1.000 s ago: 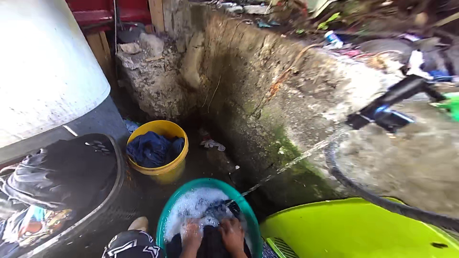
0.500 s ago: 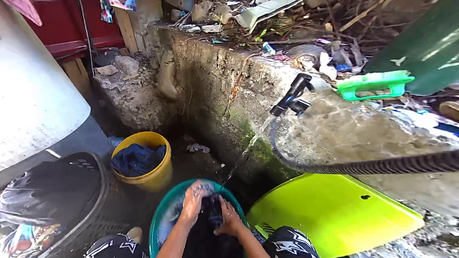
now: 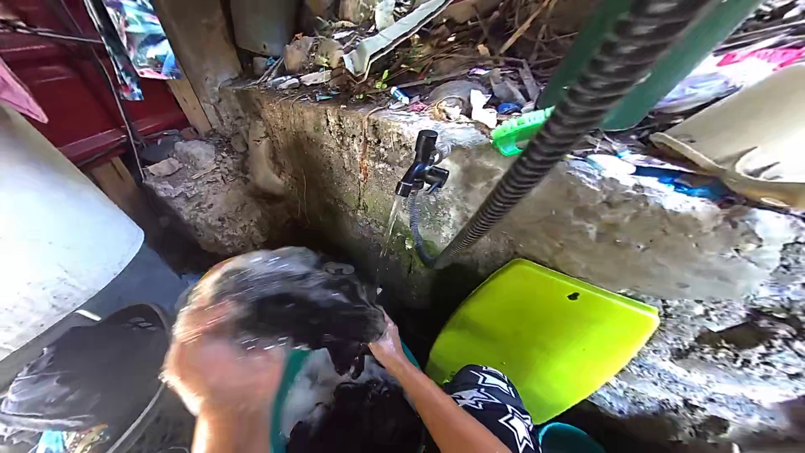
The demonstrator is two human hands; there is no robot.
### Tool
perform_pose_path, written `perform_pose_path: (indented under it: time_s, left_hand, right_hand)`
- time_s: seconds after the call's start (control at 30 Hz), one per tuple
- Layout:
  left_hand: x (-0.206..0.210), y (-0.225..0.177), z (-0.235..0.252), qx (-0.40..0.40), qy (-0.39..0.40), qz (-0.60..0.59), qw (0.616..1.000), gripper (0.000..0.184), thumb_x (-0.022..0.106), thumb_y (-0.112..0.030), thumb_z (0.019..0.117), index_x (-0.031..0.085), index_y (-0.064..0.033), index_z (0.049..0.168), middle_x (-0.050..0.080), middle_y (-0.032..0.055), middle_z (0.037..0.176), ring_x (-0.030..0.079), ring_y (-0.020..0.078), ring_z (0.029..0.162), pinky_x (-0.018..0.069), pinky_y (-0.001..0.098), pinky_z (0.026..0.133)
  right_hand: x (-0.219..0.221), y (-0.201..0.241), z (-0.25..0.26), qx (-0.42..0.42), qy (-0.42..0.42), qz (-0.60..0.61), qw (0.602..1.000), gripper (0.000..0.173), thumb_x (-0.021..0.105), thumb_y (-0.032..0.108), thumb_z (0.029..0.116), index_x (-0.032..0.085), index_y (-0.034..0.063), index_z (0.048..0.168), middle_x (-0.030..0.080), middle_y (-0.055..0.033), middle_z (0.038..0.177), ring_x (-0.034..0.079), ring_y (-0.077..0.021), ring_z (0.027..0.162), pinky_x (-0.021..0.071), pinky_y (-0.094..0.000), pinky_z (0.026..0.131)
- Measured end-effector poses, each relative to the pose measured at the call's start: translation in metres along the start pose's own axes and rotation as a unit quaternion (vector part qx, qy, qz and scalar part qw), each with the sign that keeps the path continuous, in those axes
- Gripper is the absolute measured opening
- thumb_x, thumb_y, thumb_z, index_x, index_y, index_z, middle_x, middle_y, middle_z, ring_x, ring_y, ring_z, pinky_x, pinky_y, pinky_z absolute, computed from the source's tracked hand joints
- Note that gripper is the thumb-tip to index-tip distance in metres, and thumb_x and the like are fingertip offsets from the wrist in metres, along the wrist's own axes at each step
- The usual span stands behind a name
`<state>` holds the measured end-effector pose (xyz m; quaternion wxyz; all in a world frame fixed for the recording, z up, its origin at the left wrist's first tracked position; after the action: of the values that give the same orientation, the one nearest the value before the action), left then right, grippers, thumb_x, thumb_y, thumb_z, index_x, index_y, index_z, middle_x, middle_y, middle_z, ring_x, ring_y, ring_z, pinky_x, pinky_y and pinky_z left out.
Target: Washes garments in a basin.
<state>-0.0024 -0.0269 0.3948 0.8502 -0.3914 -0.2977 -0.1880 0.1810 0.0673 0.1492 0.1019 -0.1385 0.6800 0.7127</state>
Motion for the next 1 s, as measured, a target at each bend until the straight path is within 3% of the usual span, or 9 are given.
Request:
perform_pose_path:
  time_s: [0.13,0.2,0.27,0.37,0.53,0.67,0.77,0.9,1.0]
  left_hand:
    - [-0.065,0.031,-0.003,-0.07,-0.039,0.13,0.988,0.029,0.037,-0.013,0.0968,0.066,-0.0138,0.104,0.075,-0.0001,0.097,0.072,0.0128,0.092,0.0623,0.0355,0.08]
    - [-0.073,0.083,-0.016,-0.166,0.0,0.232,0.958,0.024,0.047,-0.005,0.0926,0.062,-0.002,0.111,0.071,0.0028,0.1,0.069,0.0114,0.093,0.0595,0.0338,0.083]
    - [-0.062,0.138,-0.032,-0.234,0.107,0.351,0.9,0.024,0.053,-0.003,0.0944,0.062,0.0073,0.114,0.068,0.0079,0.103,0.065,0.0112,0.095,0.0561,0.0316,0.09]
    - [-0.031,0.2,-0.034,-0.29,0.32,0.534,0.727,0.031,0.058,-0.013,0.0989,0.066,0.0078,0.121,0.068,0.0231,0.12,0.064,0.0297,0.116,0.0481,0.0467,0.105]
    - [-0.014,0.236,0.022,-0.303,0.319,0.715,0.544,0.038,0.057,-0.038,0.103,0.069,-0.0084,0.125,0.064,0.0172,0.133,0.058,0.0337,0.13,0.0468,0.0595,0.105]
    - [-0.014,0.252,0.028,-0.387,0.23,0.549,0.704,0.018,0.064,-0.01,0.1002,0.068,-0.0008,0.115,0.068,0.0108,0.095,0.063,0.0156,0.076,0.0549,0.0326,0.072]
    - [-0.01,0.252,0.022,-0.458,0.116,0.359,0.805,0.011,0.062,0.002,0.0988,0.065,0.0031,0.109,0.065,0.0068,0.081,0.062,0.0103,0.064,0.0542,0.0234,0.06]
    - [0.004,0.249,0.023,-0.482,0.048,0.231,0.844,0.01,0.056,-0.003,0.1036,0.064,0.0029,0.106,0.066,0.0067,0.076,0.063,0.0106,0.06,0.0544,0.0215,0.055]
    - [0.016,0.253,0.024,-0.503,0.077,0.299,0.807,0.033,0.047,-0.025,0.1108,0.062,-0.0027,0.092,0.058,0.001,0.062,0.052,0.006,0.045,0.0421,0.0176,0.041]
  right_hand:
    - [-0.015,0.002,0.012,0.038,0.262,-0.17,0.949,0.122,0.092,0.033,0.075,0.012,0.0142,0.166,0.035,-0.0318,0.156,0.046,-0.0463,0.138,0.041,-0.0607,0.112]
    - [-0.011,0.023,0.005,-0.02,0.293,-0.115,0.949,0.139,0.098,0.028,0.0658,0.003,0.0092,0.165,0.03,-0.0339,0.157,0.044,-0.0456,0.14,0.0413,-0.0571,0.113]
    - [-0.005,0.036,0.001,-0.06,0.277,0.022,0.959,0.126,0.095,0.015,0.066,0.016,0.0027,0.162,0.04,-0.0271,0.155,0.046,-0.033,0.141,0.0404,-0.0451,0.117]
    - [0.002,0.01,0.007,0.023,0.155,0.125,0.98,0.064,0.085,0.008,0.0807,0.055,-0.0072,0.135,0.066,-0.0191,0.127,0.064,-0.0198,0.118,0.0501,-0.0385,0.107]
    - [-0.013,-0.013,0.034,0.232,-0.03,0.224,0.946,0.067,0.077,0.014,0.0915,0.043,-0.0028,0.147,0.05,-0.027,0.145,0.049,-0.0347,0.136,0.04,-0.052,0.113]
    - [-0.013,-0.009,0.048,0.263,-0.048,0.236,0.934,0.072,0.081,0.003,0.083,0.045,-0.0025,0.145,0.05,-0.0273,0.144,0.048,-0.0365,0.134,0.0406,-0.0544,0.11]
    - [-0.006,-0.011,0.051,0.278,-0.037,0.234,0.931,0.081,0.083,0.0,0.0791,0.041,-0.0028,0.148,0.047,-0.027,0.147,0.046,-0.0366,0.137,0.0394,-0.0542,0.111]
    - [-0.003,-0.009,0.05,0.289,-0.035,0.252,0.923,0.095,0.084,0.003,0.079,0.029,0.0001,0.156,0.041,-0.0269,0.154,0.041,-0.0376,0.142,0.0373,-0.0564,0.114]
    - [-0.007,-0.003,0.05,0.275,-0.033,0.271,0.922,0.088,0.08,0.002,0.0832,0.029,-0.0002,0.155,0.041,-0.026,0.153,0.042,-0.036,0.141,0.0374,-0.055,0.113]
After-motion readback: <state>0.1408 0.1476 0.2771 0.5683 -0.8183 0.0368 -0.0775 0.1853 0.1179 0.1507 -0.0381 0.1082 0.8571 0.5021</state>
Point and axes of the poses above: each hand's wrist, its own z-axis towards the middle knuckle, its own x-axis out of the palm, y = z × x, the point moved 6 cm from there along z, towards the middle knuckle
